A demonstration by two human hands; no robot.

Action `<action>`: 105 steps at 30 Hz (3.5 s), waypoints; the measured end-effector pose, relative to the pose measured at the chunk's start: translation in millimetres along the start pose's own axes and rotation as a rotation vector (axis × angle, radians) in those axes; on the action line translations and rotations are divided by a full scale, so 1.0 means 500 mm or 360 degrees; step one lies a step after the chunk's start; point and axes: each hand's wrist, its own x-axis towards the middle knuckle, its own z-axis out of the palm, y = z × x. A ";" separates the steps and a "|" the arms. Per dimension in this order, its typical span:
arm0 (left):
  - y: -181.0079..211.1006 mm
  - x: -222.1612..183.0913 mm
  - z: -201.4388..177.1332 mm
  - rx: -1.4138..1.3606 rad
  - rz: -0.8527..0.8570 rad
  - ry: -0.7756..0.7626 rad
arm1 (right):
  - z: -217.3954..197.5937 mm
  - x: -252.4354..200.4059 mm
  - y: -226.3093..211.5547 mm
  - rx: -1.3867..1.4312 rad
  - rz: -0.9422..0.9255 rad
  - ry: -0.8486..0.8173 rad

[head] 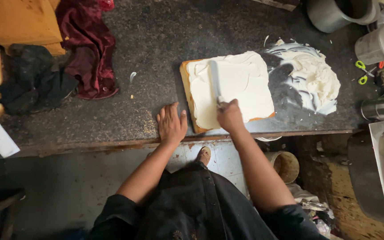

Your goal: The person spreads a white cream over a square cake layer using a spatula, smoothing the surface and then using the spatula to create a textured pattern of diagonal lines across the top.

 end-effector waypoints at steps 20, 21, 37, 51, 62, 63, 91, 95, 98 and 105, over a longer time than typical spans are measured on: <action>-0.007 -0.003 -0.002 -0.0066 0.0040 0.0073 | -0.053 -0.003 -0.164 -0.0164 0.0078 -0.0140; -0.009 -0.003 -0.003 -0.0067 0.0044 0.0072 | -0.068 -0.005 -0.155 -0.0285 0.0169 -0.0083; -0.012 0.001 0.000 -0.0109 0.0023 0.0055 | -0.044 -0.033 -0.244 -0.0116 0.0144 -0.0108; 0.000 0.005 -0.005 -0.0079 -0.0080 -0.0041 | -0.058 0.015 -0.228 -0.0217 0.0227 -0.0217; 0.003 -0.004 0.012 0.0066 -0.0049 0.0005 | -0.101 0.019 -0.093 -0.0276 0.0310 -0.0173; 0.002 -0.003 0.013 0.0068 -0.0045 0.0004 | -0.107 0.022 -0.077 -0.0288 0.0312 -0.0171; 0.029 -0.014 0.058 0.0416 -0.0107 0.0293 | -0.325 0.120 0.468 0.0367 -0.0555 -0.0149; 0.035 -0.003 0.059 0.0499 -0.0067 0.0276 | -0.354 0.232 0.542 0.0223 -0.0617 -0.0296; 0.032 -0.003 0.061 0.0545 -0.0077 0.0227 | -0.344 0.278 0.562 0.0314 -0.0746 -0.0442; 0.019 -0.007 0.074 0.0656 -0.0205 0.0184 | -0.336 0.300 0.569 0.0425 -0.1003 -0.0878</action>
